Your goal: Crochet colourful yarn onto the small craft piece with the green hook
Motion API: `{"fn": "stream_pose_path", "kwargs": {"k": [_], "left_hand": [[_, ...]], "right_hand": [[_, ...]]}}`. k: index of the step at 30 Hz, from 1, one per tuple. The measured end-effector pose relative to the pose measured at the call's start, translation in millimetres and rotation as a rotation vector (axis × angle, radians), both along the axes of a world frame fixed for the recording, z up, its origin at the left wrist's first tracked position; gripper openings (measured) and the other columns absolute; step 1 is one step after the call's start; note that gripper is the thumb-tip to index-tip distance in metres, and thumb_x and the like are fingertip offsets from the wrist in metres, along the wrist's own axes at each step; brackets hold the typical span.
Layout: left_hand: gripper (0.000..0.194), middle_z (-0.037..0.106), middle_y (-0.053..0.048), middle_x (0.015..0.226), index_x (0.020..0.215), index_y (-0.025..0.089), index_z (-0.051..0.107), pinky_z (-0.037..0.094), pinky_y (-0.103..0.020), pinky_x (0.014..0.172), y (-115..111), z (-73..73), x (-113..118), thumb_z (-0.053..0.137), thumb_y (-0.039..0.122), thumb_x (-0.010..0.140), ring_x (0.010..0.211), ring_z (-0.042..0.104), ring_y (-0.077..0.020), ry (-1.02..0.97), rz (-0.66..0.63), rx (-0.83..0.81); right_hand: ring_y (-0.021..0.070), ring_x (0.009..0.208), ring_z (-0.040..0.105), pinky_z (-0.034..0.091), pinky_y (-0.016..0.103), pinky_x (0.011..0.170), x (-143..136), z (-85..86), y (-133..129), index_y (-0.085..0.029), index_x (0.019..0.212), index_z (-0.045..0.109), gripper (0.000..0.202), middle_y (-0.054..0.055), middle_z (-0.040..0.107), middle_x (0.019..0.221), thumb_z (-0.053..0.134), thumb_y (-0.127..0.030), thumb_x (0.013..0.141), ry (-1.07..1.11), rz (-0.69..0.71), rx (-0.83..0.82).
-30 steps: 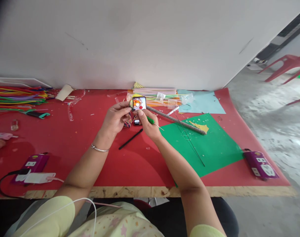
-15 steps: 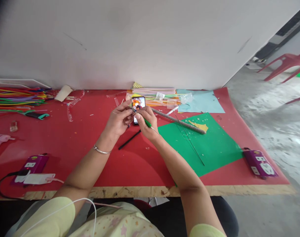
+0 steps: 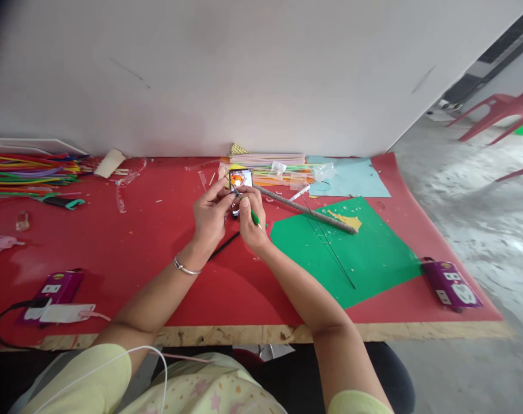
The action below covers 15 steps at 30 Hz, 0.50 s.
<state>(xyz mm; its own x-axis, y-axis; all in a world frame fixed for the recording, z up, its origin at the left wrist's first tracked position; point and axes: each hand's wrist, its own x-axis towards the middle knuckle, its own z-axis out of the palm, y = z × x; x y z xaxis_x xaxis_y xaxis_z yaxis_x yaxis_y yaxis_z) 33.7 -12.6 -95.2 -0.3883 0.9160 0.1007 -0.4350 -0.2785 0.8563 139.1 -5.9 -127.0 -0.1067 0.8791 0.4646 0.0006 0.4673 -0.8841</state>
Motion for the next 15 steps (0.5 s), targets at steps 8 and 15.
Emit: {"fn": "stream_pose_path", "kwargs": {"k": [8,15], "left_hand": [[0.041,0.059,0.008,0.066,0.105,0.019,0.087,0.033,-0.019,0.049,-7.9,13.1,5.5,0.095,0.018,0.065,0.051,0.043,-0.0027,-0.194,-0.053,-0.145],[0.040,0.070,0.003,0.074,0.101,0.019,0.088,0.032,-0.022,0.049,-2.1,11.1,1.2,0.097,0.023,0.062,0.051,0.041,-0.0036,-0.071,-0.057,-0.159]], "right_hand": [[0.0239,0.115,0.066,0.063,0.043,0.095,-5.9,-9.4,1.6,-0.024,0.102,0.068,0.051,0.012,0.064,0.126,0.043,-0.068,0.110,0.132,-0.069,0.096],[0.0210,0.102,0.064,0.061,0.035,0.083,0.5,-3.5,7.0,-0.026,0.100,0.066,0.052,0.008,0.066,0.108,0.045,-0.072,0.109,0.138,-0.062,0.072]]}}
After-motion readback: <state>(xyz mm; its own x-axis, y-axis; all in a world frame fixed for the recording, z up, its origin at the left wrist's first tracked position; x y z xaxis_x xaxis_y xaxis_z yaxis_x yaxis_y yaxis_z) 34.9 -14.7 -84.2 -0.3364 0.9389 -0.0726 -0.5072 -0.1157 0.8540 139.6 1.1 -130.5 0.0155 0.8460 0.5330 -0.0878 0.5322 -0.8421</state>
